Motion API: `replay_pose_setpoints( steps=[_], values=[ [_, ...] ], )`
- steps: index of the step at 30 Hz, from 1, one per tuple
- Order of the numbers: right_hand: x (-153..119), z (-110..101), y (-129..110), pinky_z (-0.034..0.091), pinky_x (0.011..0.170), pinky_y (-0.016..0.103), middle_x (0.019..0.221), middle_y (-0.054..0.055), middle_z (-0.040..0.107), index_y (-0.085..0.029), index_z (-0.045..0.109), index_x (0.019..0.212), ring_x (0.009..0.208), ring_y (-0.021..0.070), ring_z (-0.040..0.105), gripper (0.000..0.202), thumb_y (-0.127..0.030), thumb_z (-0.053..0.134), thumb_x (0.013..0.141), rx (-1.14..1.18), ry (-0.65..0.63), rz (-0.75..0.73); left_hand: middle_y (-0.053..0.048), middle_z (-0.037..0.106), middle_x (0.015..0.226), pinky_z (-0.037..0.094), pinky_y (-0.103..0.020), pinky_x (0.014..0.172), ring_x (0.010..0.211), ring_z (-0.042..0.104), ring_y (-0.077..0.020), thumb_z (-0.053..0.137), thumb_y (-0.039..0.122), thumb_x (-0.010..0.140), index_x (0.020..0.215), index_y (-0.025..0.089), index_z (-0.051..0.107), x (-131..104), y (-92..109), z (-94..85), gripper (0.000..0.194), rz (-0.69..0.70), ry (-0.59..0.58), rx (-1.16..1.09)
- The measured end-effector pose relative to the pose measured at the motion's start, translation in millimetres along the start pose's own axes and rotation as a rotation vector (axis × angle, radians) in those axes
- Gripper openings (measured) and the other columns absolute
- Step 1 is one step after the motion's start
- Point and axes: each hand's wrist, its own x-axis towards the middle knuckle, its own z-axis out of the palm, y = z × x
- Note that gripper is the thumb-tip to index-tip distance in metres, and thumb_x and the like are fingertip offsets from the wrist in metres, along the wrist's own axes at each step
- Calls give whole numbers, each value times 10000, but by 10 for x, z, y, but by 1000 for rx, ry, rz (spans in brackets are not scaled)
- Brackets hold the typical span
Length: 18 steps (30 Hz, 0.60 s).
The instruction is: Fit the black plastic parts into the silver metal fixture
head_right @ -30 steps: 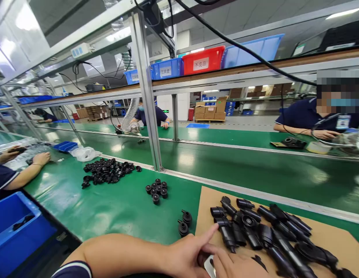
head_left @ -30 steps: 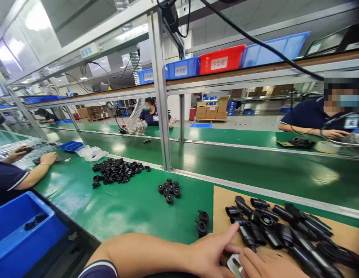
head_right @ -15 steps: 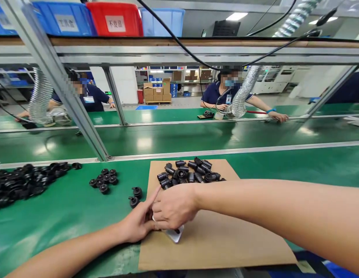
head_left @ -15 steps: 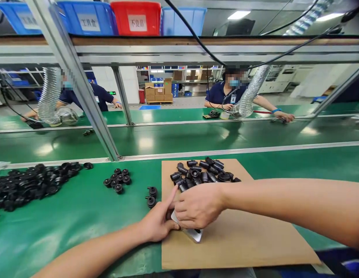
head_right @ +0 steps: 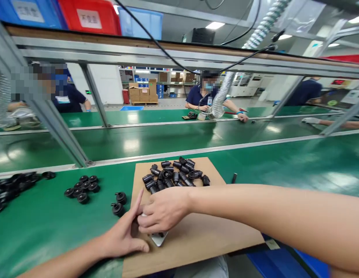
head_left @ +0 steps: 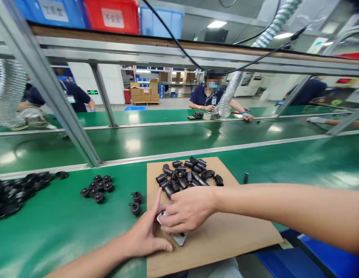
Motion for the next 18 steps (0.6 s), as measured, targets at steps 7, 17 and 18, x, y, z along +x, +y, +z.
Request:
replay_pose_setpoints(
  steps=[7,17,18],
  values=[
    [265,86,-1,480,809,426,1011,184,674,-23,699,1070,939,306,625,263,-193,670,871,99,-152,-10,-98,621,1452,339,-524,1240,1393,525,-358,932,151,651,1630,299,-189,48,-23,130,1496,-143,112,15],
    [263,-65,-382,399,561,369,971,142,658,-50,634,1145,766,245,556,357,-371,596,994,140,-156,539,-186,532,1536,309,-539,1254,1441,474,-396,969,427,687,1629,220,-207,14,53,43,1521,-50,41,-2],
    [207,-97,-309,397,575,365,1029,139,662,-77,614,1227,816,245,570,317,-319,541,1037,109,-108,438,-206,490,1567,277,-545,1269,1478,427,-401,977,440,670,1629,207,-209,11,41,35,1543,-39,33,-1]
  ],
)
